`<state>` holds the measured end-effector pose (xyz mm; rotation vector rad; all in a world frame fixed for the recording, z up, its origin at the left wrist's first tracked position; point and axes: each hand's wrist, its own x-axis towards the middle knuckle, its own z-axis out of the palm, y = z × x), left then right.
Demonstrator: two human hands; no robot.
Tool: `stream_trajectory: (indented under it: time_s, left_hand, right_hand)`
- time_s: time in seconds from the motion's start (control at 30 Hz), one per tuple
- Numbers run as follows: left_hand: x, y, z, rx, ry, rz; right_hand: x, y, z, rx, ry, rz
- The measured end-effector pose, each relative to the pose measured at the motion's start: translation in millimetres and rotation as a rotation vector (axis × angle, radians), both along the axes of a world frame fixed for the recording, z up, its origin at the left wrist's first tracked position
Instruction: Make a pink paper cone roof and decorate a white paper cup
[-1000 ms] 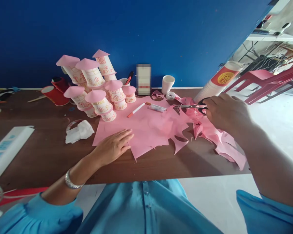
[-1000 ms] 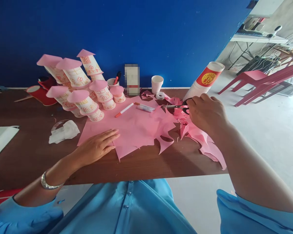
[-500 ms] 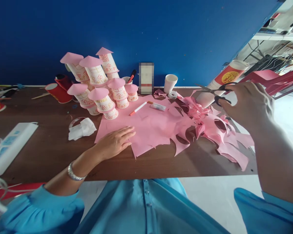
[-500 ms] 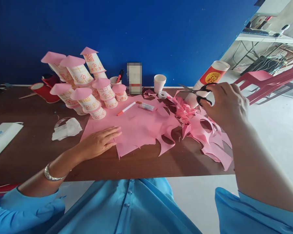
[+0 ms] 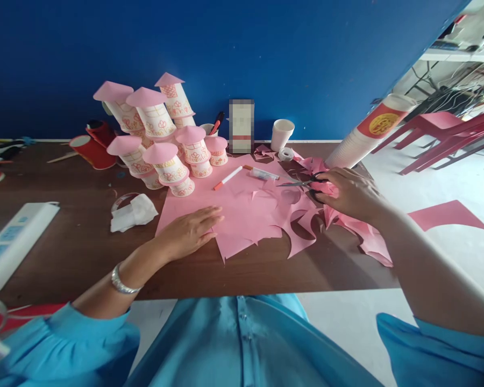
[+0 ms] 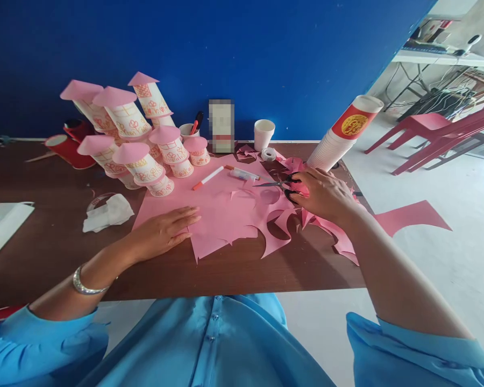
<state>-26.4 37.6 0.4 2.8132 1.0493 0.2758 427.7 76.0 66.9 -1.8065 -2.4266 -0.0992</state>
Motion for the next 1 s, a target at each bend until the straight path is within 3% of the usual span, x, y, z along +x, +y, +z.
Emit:
stream_trajectory:
  time_s: [0.17,0.23,0.33,0.43,0.57,0.7,0.83,1.0]
  left_hand:
    - [1,0,-0.8,-0.001,-0.013,0.012]
    - [1,0,-1.1,-0.008,-0.019,0.012]
    - [0,0,-3.0,-0.011,-0.032,0.016]
    - [-2,1,-6.1,-0.017,-0.054,0.025]
    - [1,3,-7.1,-0.012,-0.058,0.007]
    - [5,-3,2.8,0.044,-0.058,0.017]
    - [-10,-28,20.5,0.127,-0.078,0.176]
    - [-67,-57,34.3,0.249,-0.017,0.555]
  right_hand:
    - [2,-8,7.1,0.102,0.083,-0.018]
    - [-13,-16,4.2,0.142,0.163,0.039]
    - [-46,-27,-9.6,0.095,0.008,0.125]
    - [-64,-33,-23.4,0.034,-0.202,0.038]
    - [-57,-40,-26.4,-0.026,-0.249,-0.163]
    - [-51,-46,-25.3,0.037,-0.116,-0.112]
    - [-53,-45,-30.5,0.08,-0.108,-0.041]
    - [-57,-50,-25.9,0.189,-0.125,-0.026]
